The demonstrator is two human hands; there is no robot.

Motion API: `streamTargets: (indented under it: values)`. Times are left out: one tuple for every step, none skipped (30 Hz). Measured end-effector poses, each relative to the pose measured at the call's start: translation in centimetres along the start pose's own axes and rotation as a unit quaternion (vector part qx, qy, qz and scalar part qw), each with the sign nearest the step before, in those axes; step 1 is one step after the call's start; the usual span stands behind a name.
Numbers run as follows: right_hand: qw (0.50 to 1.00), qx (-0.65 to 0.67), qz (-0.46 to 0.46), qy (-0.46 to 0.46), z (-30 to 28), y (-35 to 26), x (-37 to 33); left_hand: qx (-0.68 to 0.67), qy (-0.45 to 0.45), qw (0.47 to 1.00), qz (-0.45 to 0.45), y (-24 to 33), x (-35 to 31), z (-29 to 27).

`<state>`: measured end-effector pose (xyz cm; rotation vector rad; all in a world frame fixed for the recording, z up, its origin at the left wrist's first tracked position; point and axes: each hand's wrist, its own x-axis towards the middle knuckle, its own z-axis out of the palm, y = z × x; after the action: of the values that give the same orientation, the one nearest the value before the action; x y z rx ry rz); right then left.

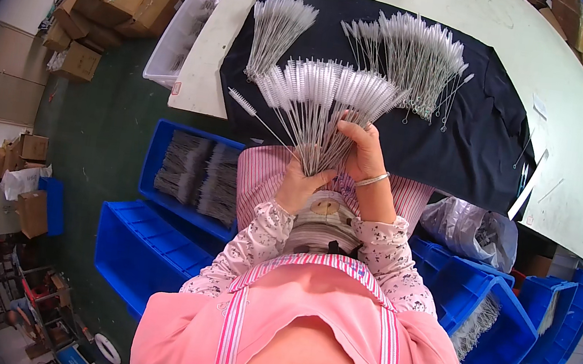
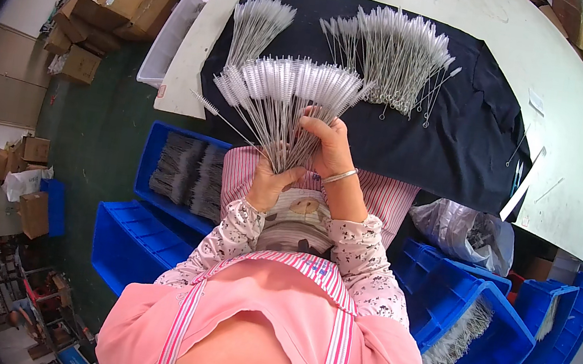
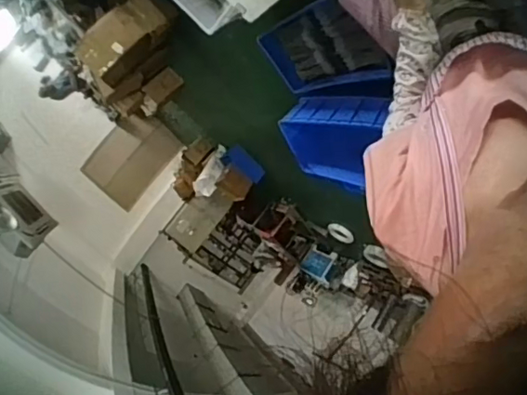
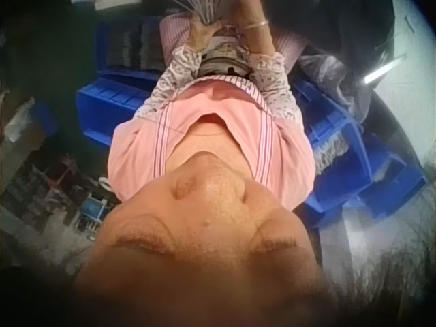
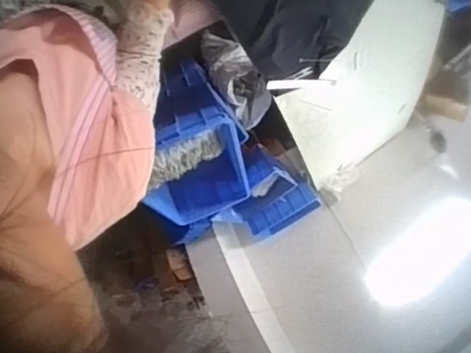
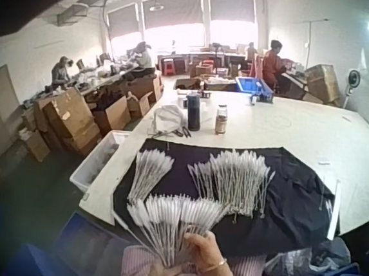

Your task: The person sorts bundles of white bristle brushes on a table covered with a black cloth. They pick up bundles, separate them into smaller groups, and place them into blue plastic bins. The person repeats this process, organizing the brushes into neat stacks within the bins.

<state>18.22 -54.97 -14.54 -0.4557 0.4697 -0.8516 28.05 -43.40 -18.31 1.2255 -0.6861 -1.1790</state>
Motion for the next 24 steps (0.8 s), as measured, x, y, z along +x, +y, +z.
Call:
streamTargets:
  values:
    - [1.0, 0.001, -0.005, 0.0, -0.1, 0.1, 0.1, -0.009, 0.011, 1.0, 0.013, -0.1, 0.0, 0.3]
    - [1.0, -0.004, -0.005, -0.004, -0.3, 0.1, 0.1, -0.019, 0.022, 0.999, 0.026, -0.2, 0.0, 0.5]
    - [1.0, -0.01, -0.006, -0.007, -0.5, 0.0, 0.1, -0.021, 0.032, 0.999, 0.035, -0.3, 0.0, 0.8]
    - [1.0, -0.015, -0.007, -0.01, -0.6, 0.0, 0.2, -0.023, 0.04, 0.998, 0.044, -0.3, 0.0, 1.0]
    - [1.0, -0.027, -0.008, -0.002, -0.6, -0.1, 0.2, -0.026, 0.048, 0.997, 0.052, -0.2, 0.0, 1.1]
    - [0.999, -0.04, -0.009, 0.006, -0.7, -0.1, 0.3, -0.014, 0.015, 1.0, 0.011, 0.0, 0.1, 0.7]
    - [0.998, -0.052, -0.009, 0.013, -0.6, -0.2, 0.3, -0.001, -0.015, 0.999, -0.03, 0.5, 0.1, 0.1]
    - [0.999, -0.045, -0.007, 0.012, -0.6, -0.3, 0.2, 0.002, -0.028, 0.999, -0.046, 0.7, 0.2, 0.1]
    - [0.999, -0.038, -0.004, 0.011, -0.4, -0.4, 0.1, 0.005, -0.042, 0.997, -0.062, 0.8, 0.2, -0.1]
    - [0.999, -0.031, -0.002, 0.011, -0.2, -0.5, 0.0, 0.0, -0.038, 0.998, -0.052, 0.9, 0.2, 0.0]
    - [1.0, -0.026, 0.001, 0.005, -0.1, -0.5, 0.0, -0.011, -0.035, 0.998, -0.049, 1.1, 0.2, 0.1]
    - [1.0, -0.021, 0.004, -0.001, -0.1, -0.5, -0.1, -0.021, -0.032, 0.998, -0.047, 1.3, 0.1, 0.2]
    - [1.0, -0.016, 0.007, -0.006, -0.1, -0.5, -0.1, -0.036, -0.029, 0.997, -0.054, 1.6, 0.0, 0.3]
    - [1.0, -0.014, 0.008, -0.005, -0.2, -0.4, 0.0, -0.044, -0.02, 0.998, -0.049, 1.7, 0.0, 0.4]
    - [1.0, -0.013, 0.01, -0.003, -0.2, -0.3, 0.0, -0.053, -0.011, 0.998, -0.043, 1.8, -0.1, 0.6]
    - [1.0, -0.012, 0.012, -0.002, -0.2, -0.3, 0.1, -0.056, 0.003, 0.998, -0.026, 1.7, 0.0, 1.1]
    - [1.0, -0.009, 0.01, -0.014, -0.4, -0.1, 0.1, -0.059, 0.009, 0.998, -0.024, 1.6, 0.0, 1.3]
    - [1.0, -0.006, 0.008, -0.026, -0.6, 0.1, 0.1, -0.062, 0.016, 0.998, -0.023, 1.5, 0.0, 1.5]
    - [0.999, -0.002, 0.007, -0.038, -0.6, 0.2, 0.1, -0.064, 0.013, 0.997, -0.038, 1.5, -0.1, 1.5]
    - [0.999, -0.007, 0.004, -0.038, -0.6, 0.2, 0.1, -0.065, 0.012, 0.997, -0.05, 1.4, -0.2, 1.5]
    - [0.999, -0.012, 0.001, -0.039, -0.4, 0.3, 0.2, -0.066, 0.012, 0.996, -0.062, 1.4, -0.3, 1.5]
    - [0.999, -0.017, -0.001, -0.04, -0.3, 0.4, 0.2, -0.067, 0.013, 0.995, -0.07, 1.3, -0.4, 1.6]
    - [0.999, -0.011, -0.005, -0.048, -0.2, 0.4, 0.3, -0.074, 0.013, 0.994, -0.073, 1.2, -0.4, 1.5]
    - [0.998, -0.005, -0.008, -0.057, -0.2, 0.5, 0.3, -0.081, 0.013, 0.994, -0.076, 1.1, -0.4, 1.6]
